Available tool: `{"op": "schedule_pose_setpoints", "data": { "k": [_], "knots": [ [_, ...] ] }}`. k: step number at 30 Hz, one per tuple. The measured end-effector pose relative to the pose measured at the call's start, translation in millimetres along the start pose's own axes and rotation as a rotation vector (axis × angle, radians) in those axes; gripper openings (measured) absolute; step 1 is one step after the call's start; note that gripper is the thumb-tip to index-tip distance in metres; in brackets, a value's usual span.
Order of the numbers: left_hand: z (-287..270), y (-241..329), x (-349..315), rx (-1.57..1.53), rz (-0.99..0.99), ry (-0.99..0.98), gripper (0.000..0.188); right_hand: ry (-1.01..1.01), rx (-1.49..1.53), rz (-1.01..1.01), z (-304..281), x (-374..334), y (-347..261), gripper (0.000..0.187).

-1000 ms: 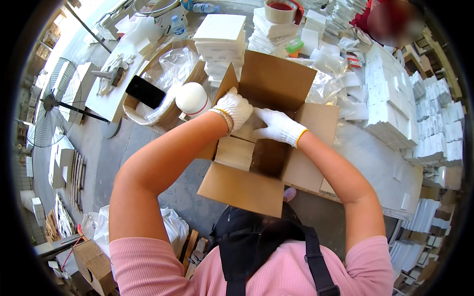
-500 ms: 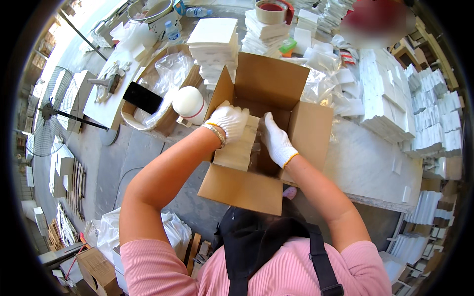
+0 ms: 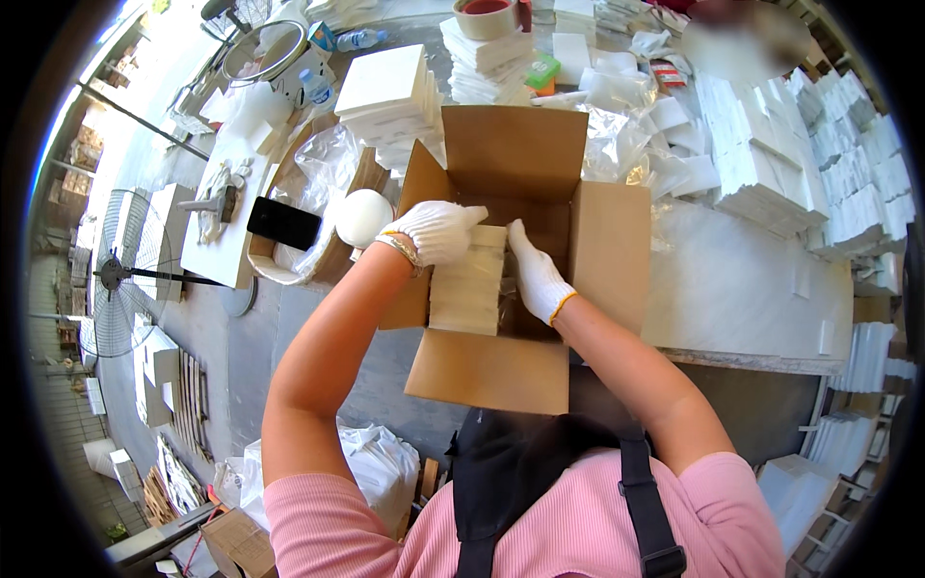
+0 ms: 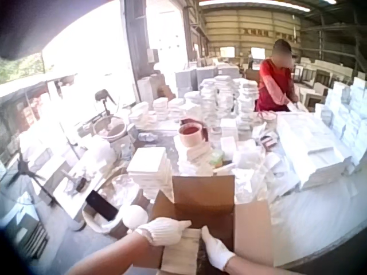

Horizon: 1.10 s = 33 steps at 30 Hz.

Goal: The person repeatedly picks up white rectangular blocks, wraps each one in a clear plastic bag, and places the wrapped blocks into a cardboard box. The process is repeated continuously with multiple blocks.

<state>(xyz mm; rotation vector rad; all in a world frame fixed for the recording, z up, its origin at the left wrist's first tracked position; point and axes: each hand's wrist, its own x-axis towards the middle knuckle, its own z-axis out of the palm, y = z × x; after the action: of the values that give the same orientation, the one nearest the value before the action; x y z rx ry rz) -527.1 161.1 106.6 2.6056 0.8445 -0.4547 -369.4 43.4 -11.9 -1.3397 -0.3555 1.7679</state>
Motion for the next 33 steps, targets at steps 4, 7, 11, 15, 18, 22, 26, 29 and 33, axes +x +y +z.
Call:
{"op": "schedule_pose_setpoints", "data": {
  "k": [4, 7, 11, 15, 18, 22, 26, 29, 33],
  "knots": [
    [0.1, -3.1, 9.4, -0.027, -0.006, 0.028, 0.050, 0.029, -0.380, -0.149, 2.2, -0.8, 1.4, 0.094],
    [3.9, -6.1, 11.4, -0.022, -0.012, 0.038, 0.047, -0.006, -0.434, -0.165, 2.0, -9.7, -5.3, 0.095],
    [-1.0, 4.7, 13.2, -0.052, -0.087, 0.053, 0.045, -0.015, -0.240, 0.044, 6.1, -38.5, -39.7, 0.097],
    [4.2, 20.8, 11.5, -0.138, -0.123, 0.215, 0.048, -0.121, 0.240, -0.130, -12.1, -62.1, -44.5, 0.099],
    [6.5, 42.9, 10.7, -0.164, -0.192, 0.295, 0.053, -0.401, 0.310, -0.128, -42.8, -119.3, -75.3, 0.088],
    [36.0, 63.2, 30.5, 0.016, -0.263, 0.428, 0.049, -0.423, 0.297, -0.242, -111.5, -172.7, -79.8, 0.076],
    [86.3, 66.2, 43.6, 0.093, -0.419, 0.574, 0.044, -0.065, 0.003, -0.459, -203.4, -195.3, -70.3, 0.065],
    [103.6, 70.1, 41.6, 0.117, -0.474, 0.642, 0.042, 0.282, -0.574, -0.664, -281.1, -194.6, -48.4, 0.060],
    [76.0, 64.8, 28.4, -0.118, -0.449, 0.593, 0.044, 0.609, -1.343, -0.798, -378.5, -192.4, -9.2, 0.057]
  ]
}}
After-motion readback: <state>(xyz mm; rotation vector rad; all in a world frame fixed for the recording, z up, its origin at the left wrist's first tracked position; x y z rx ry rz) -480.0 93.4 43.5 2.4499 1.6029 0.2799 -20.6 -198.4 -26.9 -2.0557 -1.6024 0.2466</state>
